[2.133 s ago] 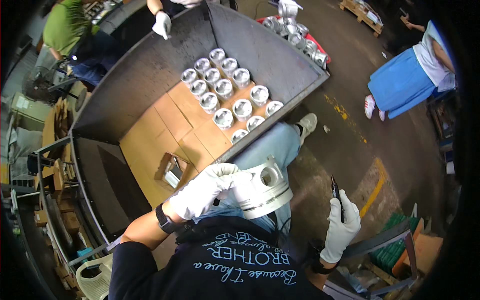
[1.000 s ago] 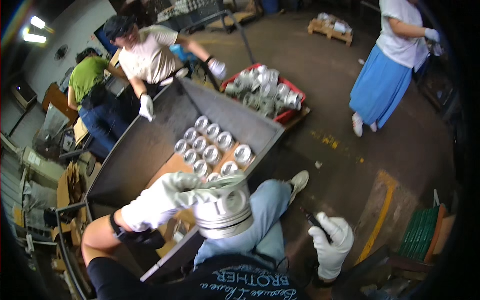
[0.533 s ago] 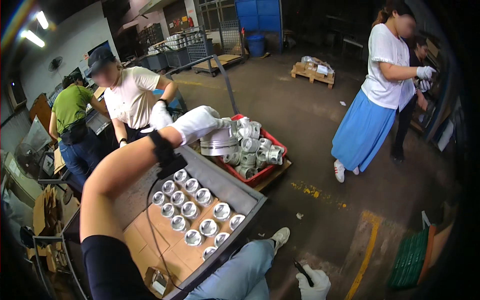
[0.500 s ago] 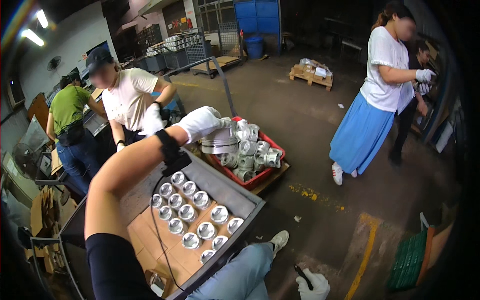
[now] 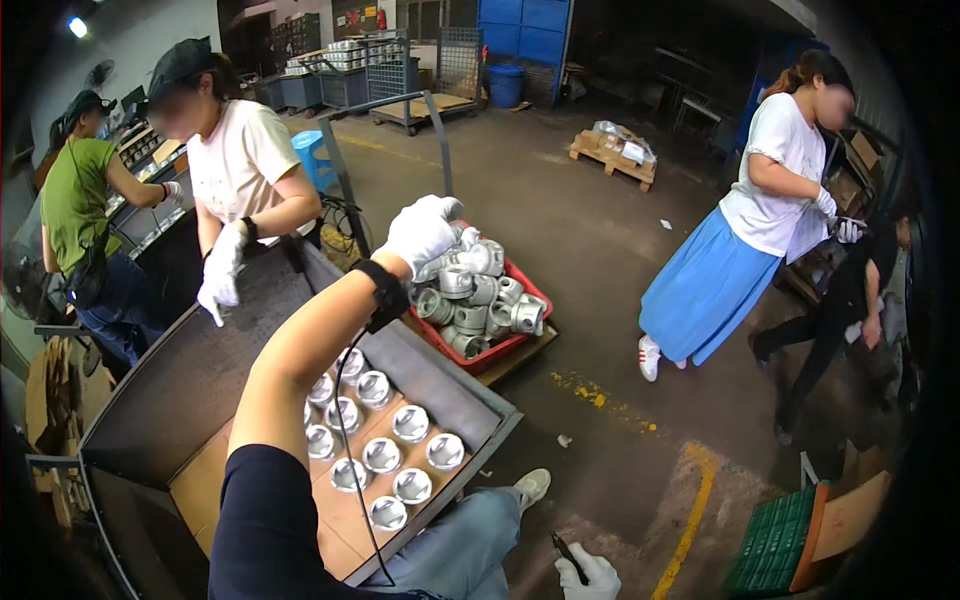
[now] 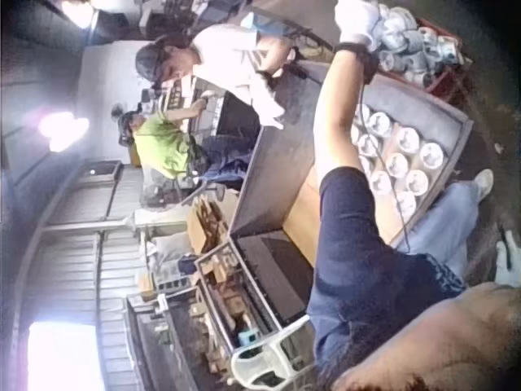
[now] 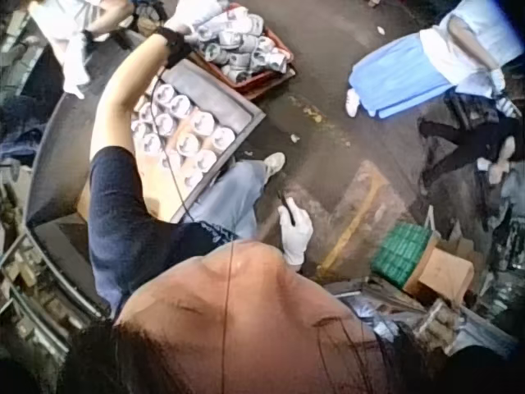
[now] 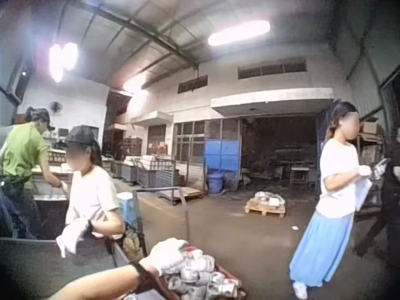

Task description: Inspecting and marking metal engine pistons in a fabrication facility.

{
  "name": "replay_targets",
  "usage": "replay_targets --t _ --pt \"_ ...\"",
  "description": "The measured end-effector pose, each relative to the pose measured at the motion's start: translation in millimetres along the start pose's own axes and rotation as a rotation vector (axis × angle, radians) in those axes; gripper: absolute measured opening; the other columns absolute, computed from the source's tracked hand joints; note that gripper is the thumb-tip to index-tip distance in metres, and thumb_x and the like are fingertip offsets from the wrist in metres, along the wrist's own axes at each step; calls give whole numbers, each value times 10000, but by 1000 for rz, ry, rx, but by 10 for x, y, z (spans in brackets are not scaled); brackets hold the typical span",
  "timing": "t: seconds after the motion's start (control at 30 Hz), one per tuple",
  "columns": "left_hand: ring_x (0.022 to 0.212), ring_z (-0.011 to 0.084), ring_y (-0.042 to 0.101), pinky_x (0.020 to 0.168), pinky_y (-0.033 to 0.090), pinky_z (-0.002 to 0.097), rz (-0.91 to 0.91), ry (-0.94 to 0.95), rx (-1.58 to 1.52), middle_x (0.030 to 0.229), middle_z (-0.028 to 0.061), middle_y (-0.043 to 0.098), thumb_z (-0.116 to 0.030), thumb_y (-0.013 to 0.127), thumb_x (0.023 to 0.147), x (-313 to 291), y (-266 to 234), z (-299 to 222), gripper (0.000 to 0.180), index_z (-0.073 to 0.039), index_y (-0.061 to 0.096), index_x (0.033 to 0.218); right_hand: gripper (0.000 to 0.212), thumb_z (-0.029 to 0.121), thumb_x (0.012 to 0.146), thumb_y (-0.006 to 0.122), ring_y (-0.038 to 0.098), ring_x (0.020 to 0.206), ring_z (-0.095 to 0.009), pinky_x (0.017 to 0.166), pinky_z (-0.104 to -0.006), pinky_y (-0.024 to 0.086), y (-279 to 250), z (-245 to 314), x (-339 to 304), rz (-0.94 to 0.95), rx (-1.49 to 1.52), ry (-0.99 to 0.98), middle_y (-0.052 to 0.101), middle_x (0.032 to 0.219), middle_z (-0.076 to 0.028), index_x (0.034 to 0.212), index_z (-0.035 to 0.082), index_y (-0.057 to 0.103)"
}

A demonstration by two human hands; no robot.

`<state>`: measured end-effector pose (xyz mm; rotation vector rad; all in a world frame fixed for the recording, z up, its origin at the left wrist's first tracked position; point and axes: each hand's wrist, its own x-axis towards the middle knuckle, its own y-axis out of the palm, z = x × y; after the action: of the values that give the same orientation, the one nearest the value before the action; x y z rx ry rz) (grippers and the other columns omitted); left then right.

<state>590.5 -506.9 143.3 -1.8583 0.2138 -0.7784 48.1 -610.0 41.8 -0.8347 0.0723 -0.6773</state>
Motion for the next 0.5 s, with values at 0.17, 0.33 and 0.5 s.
replay_targets --t 0.17,0.33,0.5 --pt "704 80 564 602 448 235 118 -206 -1320 882 20 661 -307 605 960 -989 -642 -117 334 -27 646 1138 352 59 765 778 650 830 -265 757 -343 520 154 149 24 -74 476 277 675 970 -134 1102 25 683" --pt "576 152 532 517 417 266 114 -633 -2127 796 30 635 -414 544 975 -2181 -1153 -723 357 -72 630 1032 374 20 713 814 642 689 -259 622 -357 507 156 558 193 -198 410 -245 668 830 -95 1068 97 725" --pt "596 161 493 516 376 276 -43 -806 -2255 739 37 587 -397 614 941 -2892 -1399 -1139 321 -76 628 944 353 -28 750 748 637 588 -174 489 -303 488 5 1116 89 -73 469 -587 662 803 -83 1094 43 706"
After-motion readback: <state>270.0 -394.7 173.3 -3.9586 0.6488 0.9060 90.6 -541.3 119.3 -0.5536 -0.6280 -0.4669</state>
